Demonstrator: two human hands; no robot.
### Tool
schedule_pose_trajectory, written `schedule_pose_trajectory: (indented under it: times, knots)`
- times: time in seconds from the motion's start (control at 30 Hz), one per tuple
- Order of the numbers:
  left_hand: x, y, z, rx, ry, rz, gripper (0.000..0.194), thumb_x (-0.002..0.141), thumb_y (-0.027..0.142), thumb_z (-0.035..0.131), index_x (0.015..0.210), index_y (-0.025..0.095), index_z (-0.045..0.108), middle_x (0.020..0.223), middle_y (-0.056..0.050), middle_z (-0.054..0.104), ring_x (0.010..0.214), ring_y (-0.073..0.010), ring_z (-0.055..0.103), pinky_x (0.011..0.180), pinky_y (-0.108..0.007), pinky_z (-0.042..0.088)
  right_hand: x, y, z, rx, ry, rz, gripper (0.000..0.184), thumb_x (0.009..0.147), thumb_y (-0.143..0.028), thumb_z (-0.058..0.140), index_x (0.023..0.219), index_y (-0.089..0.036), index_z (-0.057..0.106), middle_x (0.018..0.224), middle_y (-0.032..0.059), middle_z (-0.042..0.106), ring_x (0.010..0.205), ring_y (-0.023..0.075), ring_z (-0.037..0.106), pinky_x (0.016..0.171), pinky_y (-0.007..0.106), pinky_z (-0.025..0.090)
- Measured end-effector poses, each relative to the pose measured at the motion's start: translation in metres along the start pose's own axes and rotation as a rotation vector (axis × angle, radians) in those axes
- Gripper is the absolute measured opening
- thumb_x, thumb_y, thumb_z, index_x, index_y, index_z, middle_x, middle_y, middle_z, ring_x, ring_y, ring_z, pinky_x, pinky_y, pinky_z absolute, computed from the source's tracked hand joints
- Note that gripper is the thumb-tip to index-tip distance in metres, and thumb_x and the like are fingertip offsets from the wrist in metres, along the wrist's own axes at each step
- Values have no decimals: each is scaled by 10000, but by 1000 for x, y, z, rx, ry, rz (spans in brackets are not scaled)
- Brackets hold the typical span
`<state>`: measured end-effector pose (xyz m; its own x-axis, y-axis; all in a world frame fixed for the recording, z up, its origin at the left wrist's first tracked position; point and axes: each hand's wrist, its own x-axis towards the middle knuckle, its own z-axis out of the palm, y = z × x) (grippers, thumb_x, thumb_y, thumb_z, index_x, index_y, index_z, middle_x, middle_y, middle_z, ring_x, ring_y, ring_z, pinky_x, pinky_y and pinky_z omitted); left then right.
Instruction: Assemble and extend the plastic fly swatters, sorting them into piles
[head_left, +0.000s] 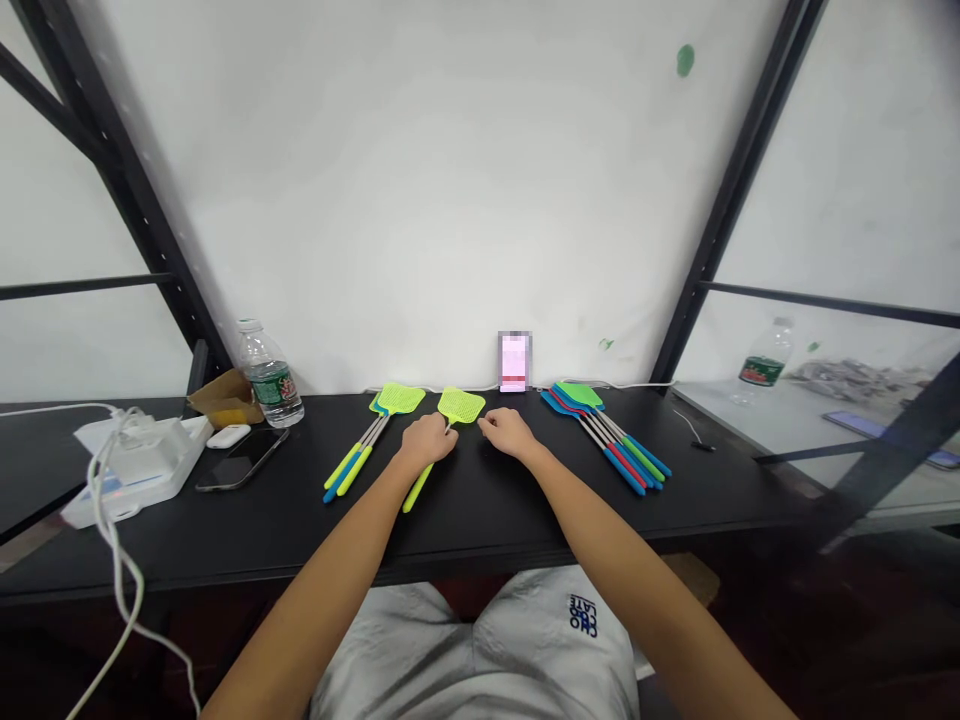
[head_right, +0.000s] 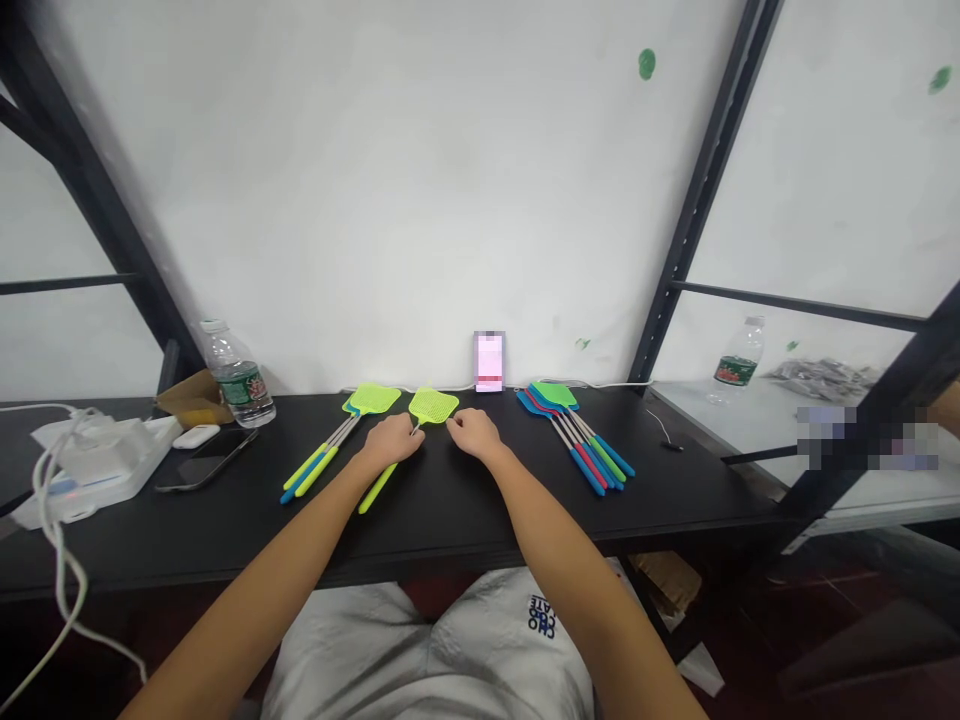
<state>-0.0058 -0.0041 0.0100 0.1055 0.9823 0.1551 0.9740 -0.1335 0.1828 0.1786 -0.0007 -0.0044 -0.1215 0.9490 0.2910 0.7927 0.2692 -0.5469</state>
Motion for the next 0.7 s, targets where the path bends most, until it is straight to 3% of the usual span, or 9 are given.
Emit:
schedule_pose_trajectory:
  times: [0.23,0.33,0.4,0.53,0.7]
  knots:
    - [-4,10,1,-296,162,156,175,845,347,472,801,190,536,785,-74,650,732,-203,604,623,-281,379,1,2,-1,252,25,24,570,963,-515,348,605,-174,632,579,40,617,608,142,579,646,237,391]
    - [-8,17,0,-457,214,284,172,854,330,469,756,193,503,670,-9,591,624,-144,531,585,-255,337,-1,-2,-1,519,-17,68,566,926,-590,385,619,-164,596,494,17,544,472,115,505,532,230,375]
    - [-10,21,0,-542,229,359,195,870,327,452,737,190,493,632,18,558,586,-120,488,569,-244,315,-2,-7,-2,761,-64,100,535,898,-613,419,632,-168,550,475,-5,504,394,92,428,430,220,302]
    - [-13,27,-1,-615,197,465,273,906,340,402,706,182,500,595,36,527,576,-106,456,568,-233,302,-1,-11,-1,1107,-83,113,443,847,-558,527,628,-176,477,478,-29,471,354,63,360,364,198,189]
    - [-14,27,0,-580,143,478,289,895,338,413,687,176,533,591,29,543,578,-112,465,566,-233,299,2,-8,3,1132,-6,154,294,823,-360,557,615,-171,469,464,-34,468,344,54,339,355,189,192]
